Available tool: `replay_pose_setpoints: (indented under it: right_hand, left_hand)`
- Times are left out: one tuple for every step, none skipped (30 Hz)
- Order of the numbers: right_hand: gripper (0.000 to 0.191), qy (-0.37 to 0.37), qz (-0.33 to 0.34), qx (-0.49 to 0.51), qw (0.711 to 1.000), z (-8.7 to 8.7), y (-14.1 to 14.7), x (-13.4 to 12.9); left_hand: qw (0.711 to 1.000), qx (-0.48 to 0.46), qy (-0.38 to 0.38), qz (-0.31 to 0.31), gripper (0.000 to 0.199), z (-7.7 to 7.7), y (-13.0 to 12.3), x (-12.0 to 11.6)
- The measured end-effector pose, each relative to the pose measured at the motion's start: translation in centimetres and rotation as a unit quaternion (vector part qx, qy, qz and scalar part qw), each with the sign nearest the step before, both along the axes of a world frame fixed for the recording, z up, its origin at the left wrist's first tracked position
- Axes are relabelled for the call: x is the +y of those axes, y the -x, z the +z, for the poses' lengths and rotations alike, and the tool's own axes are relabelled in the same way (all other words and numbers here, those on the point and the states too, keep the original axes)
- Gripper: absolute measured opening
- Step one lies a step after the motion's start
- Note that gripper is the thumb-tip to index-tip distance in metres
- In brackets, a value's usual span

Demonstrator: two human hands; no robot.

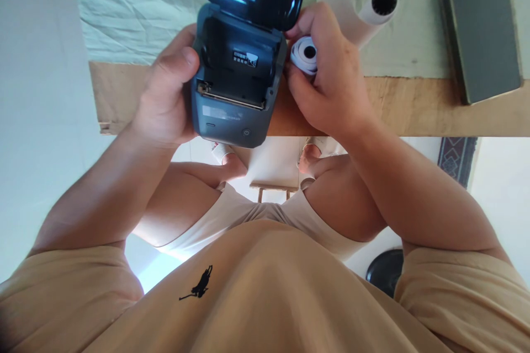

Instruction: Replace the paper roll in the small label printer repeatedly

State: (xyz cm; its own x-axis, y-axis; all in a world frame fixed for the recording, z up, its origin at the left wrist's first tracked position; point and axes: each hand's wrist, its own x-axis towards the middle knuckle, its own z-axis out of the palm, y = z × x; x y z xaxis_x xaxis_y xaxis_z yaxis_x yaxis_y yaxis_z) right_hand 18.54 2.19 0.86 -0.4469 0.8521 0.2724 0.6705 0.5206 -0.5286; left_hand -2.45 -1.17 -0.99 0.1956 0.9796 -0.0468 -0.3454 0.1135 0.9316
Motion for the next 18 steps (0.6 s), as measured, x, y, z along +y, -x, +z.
replay_pose_setpoints:
  right_hand:
    - [0.025,0.0,0.0,-0.004,1.0,0.07,-0.01,-0.02]
    - [0.023,0.002,-0.001,-0.007,1.0,0.12,-0.02,-0.03]
    - [0.022,0.002,-0.003,-0.009,1.0,0.16,-0.02,-0.03]
    - [0.022,0.002,-0.004,-0.009,1.0,0.18,-0.01,-0.04]
    - [0.022,0.002,-0.005,-0.008,1.0,0.19,-0.01,-0.04]
    - [0.023,0.002,-0.003,-0.006,1.0,0.17,0.0,-0.03]
    - [0.024,0.003,-0.002,-0.005,1.0,0.14,0.0,-0.03]
    - [0.024,0.004,0.0,-0.004,1.0,0.11,0.0,-0.02]
    - [0.024,0.005,0.002,-0.003,1.0,0.08,0.0,-0.01]
    - [0.024,0.005,0.002,-0.003,1.0,0.04,0.0,0.0]
    - [0.024,0.003,0.002,-0.002,1.0,0.01,0.0,0.01]
    - [0.025,-0.002,0.002,-0.001,1.0,-0.02,0.0,0.02]
    - [0.026,-0.008,0.003,0.005,1.0,-0.04,0.01,0.03]
    - [0.027,-0.015,0.007,0.015,1.0,-0.04,0.02,0.03]
    - [0.028,-0.021,0.013,0.026,0.999,-0.03,0.02,0.01]
    - [0.029,-0.024,0.02,0.037,0.999,0.02,0.02,-0.02]
    - [0.03,-0.025,0.026,0.045,0.998,0.09,0.01,-0.08]
    - [0.031,-0.023,0.031,0.05,0.998,0.2,0.0,-0.17]
  left_hand:
    - [1.0,0.004,-0.003,0.0,0.032,-0.05,0.02,0.04]
    - [1.0,0.007,-0.002,0.001,0.032,-0.1,0.05,0.07]
    - [1.0,0.004,-0.002,-0.002,0.031,-0.16,0.09,0.08]
    - [1.0,-0.006,-0.004,-0.004,0.031,-0.21,0.13,0.09]
    - [1.0,-0.019,-0.002,-0.005,0.03,-0.27,0.18,0.09]
    - [0.999,-0.031,0.0,-0.006,0.029,-0.33,0.22,0.09]
    - [0.999,-0.041,0.003,-0.009,0.028,-0.4,0.25,0.08]
    - [0.999,-0.047,0.007,-0.008,0.028,-0.47,0.26,0.09]
    - [0.999,-0.05,0.008,-0.006,0.028,-0.54,0.25,0.1]
    - [0.999,-0.049,0.008,-0.003,0.029,-0.61,0.23,0.12]
    - [0.999,-0.05,0.003,-0.002,0.031,-0.67,0.19,0.15]
    - [0.999,-0.048,-0.001,-0.003,0.032,-0.72,0.14,0.18]
    - [0.999,-0.044,-0.002,-0.003,0.032,-0.76,0.1,0.22]
    - [0.999,-0.039,-0.005,-0.003,0.032,-0.79,0.06,0.25]
    - [0.999,-0.034,-0.006,-0.003,0.032,-0.8,0.04,0.28]
    - [0.999,-0.033,-0.008,-0.004,0.032,-0.8,0.04,0.3]
    - [0.999,-0.036,-0.013,-0.005,0.033,-0.79,0.05,0.31]
    - [0.999,-0.04,-0.015,-0.006,0.033,-0.77,0.07,0.31]
